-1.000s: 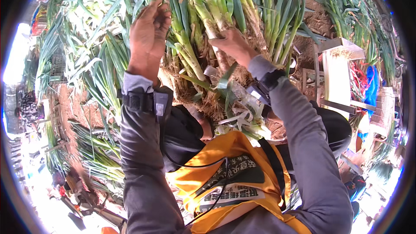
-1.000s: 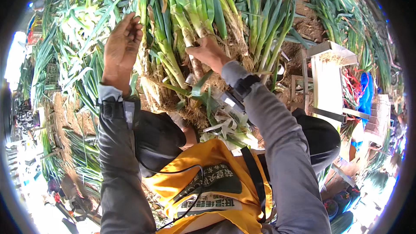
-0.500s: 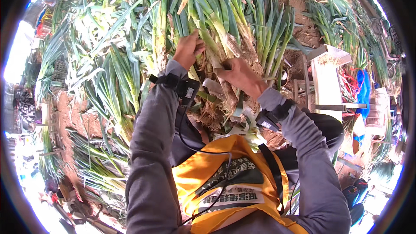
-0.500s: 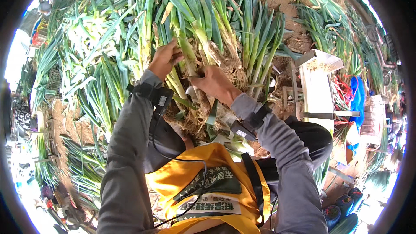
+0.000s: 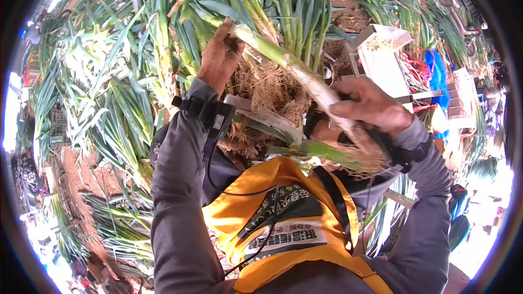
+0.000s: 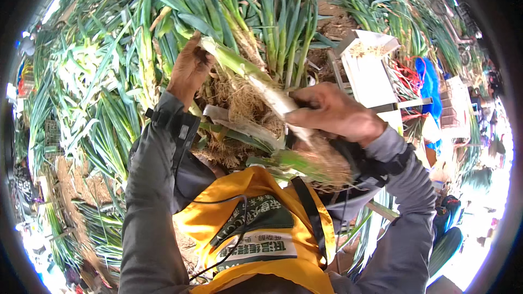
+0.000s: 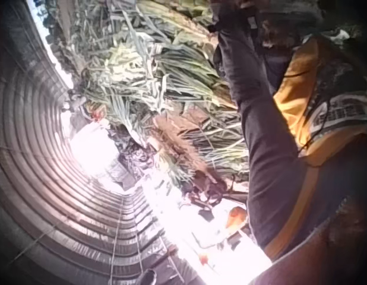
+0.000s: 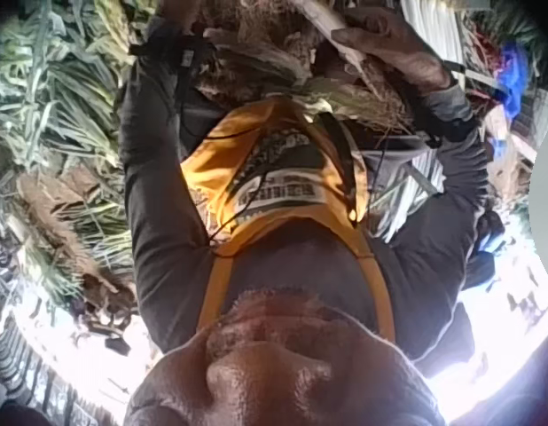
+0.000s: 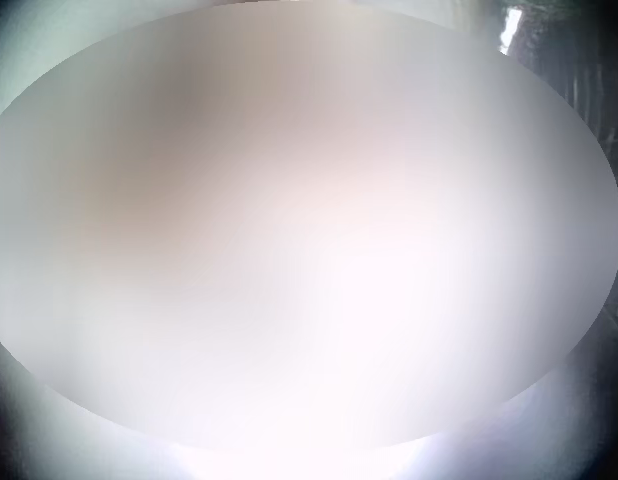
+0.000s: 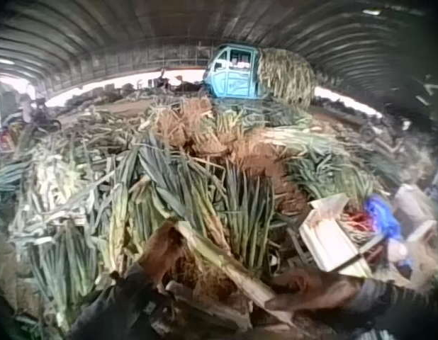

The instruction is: Peeling the outer skins from leeks and stacking them in a metal tray.

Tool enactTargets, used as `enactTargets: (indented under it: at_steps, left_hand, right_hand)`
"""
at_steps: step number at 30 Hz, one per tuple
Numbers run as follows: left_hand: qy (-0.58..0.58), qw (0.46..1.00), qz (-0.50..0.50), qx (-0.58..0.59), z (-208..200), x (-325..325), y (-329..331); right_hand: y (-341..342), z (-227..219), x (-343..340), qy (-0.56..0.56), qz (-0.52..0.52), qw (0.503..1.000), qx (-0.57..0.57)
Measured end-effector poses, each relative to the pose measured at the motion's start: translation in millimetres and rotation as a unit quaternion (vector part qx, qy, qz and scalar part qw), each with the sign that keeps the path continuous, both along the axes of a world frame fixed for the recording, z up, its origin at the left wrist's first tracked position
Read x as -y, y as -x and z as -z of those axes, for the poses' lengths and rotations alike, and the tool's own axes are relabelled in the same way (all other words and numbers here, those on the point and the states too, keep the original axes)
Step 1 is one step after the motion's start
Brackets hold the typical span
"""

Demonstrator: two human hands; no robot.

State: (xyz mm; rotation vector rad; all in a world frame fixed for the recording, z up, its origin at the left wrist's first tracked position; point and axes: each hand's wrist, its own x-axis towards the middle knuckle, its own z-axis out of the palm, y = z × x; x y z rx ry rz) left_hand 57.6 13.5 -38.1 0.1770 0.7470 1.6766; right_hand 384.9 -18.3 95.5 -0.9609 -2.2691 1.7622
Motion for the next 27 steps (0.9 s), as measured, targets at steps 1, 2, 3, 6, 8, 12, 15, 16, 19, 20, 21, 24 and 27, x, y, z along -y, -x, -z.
enactTargets:
  at_steps: [1,2,3,6,8,12,15,16,19,20,21,24,27]
  left_hand:
    - [-0.017,1.000,0.008,0.016,-15.2,9.4,-11.5]
    - [-0.030,0.999,0.006,0.012,-34.1,19.9,-24.7]
    - [-0.032,0.999,0.005,0.010,-49.5,28.7,-31.0]
    - [-0.081,0.994,0.023,-0.075,-88.7,38.3,-41.0]
    - [-0.147,0.986,0.013,-0.082,-113.8,40.4,-43.5]
    - [-0.278,0.947,-0.056,-0.152,-155.2,41.7,-17.7]
    - [-0.279,0.936,-0.103,-0.188,-160.5,30.3,19.2]
    - [-0.278,0.927,-0.138,-0.210,-157.9,29.7,32.3]
    - [-0.262,0.923,-0.165,-0.230,-142.3,25.1,57.1]
    - [-0.246,0.919,-0.187,-0.244,-133.7,23.7,59.5]
    - [-0.202,0.923,-0.202,-0.259,-126.9,22.8,54.9]
    - [-0.172,0.921,-0.225,-0.269,-86.2,30.8,94.8]
    - [-0.124,0.921,-0.235,-0.286,-77.6,33.9,103.9]
  right_hand:
    - [-17.3,-9.4,-3.3,-0.012,-0.013,0.999,0.033]
    - [-28.9,-29.3,1.0,0.028,0.001,0.999,0.042]
    - [-37.6,-45.8,6.6,0.068,0.012,0.996,0.051]
    - [-77.4,-55.2,16.2,-0.095,0.029,0.986,0.130]
    - [-76.2,-77.4,18.9,-0.111,0.011,0.980,0.162]
    - [-55.0,-66.2,15.1,-0.238,-0.060,0.965,0.091]
    - [-1.5,-28.7,2.5,-0.289,-0.062,0.953,0.058]
    - [22.4,-28.1,1.8,-0.263,-0.063,0.958,0.096]
    - [67.0,51.4,-16.2,-0.130,0.006,0.990,0.060]
    - [74.6,88.0,-21.3,-0.171,-0.003,0.976,0.134]
    - [71.6,132.1,-28.5,-0.191,-0.052,0.974,0.114]
    - [80.5,197.7,3.0,-0.065,-0.092,0.982,0.152]
    - [54.6,271.7,54.5,-0.223,-0.134,0.930,0.260]
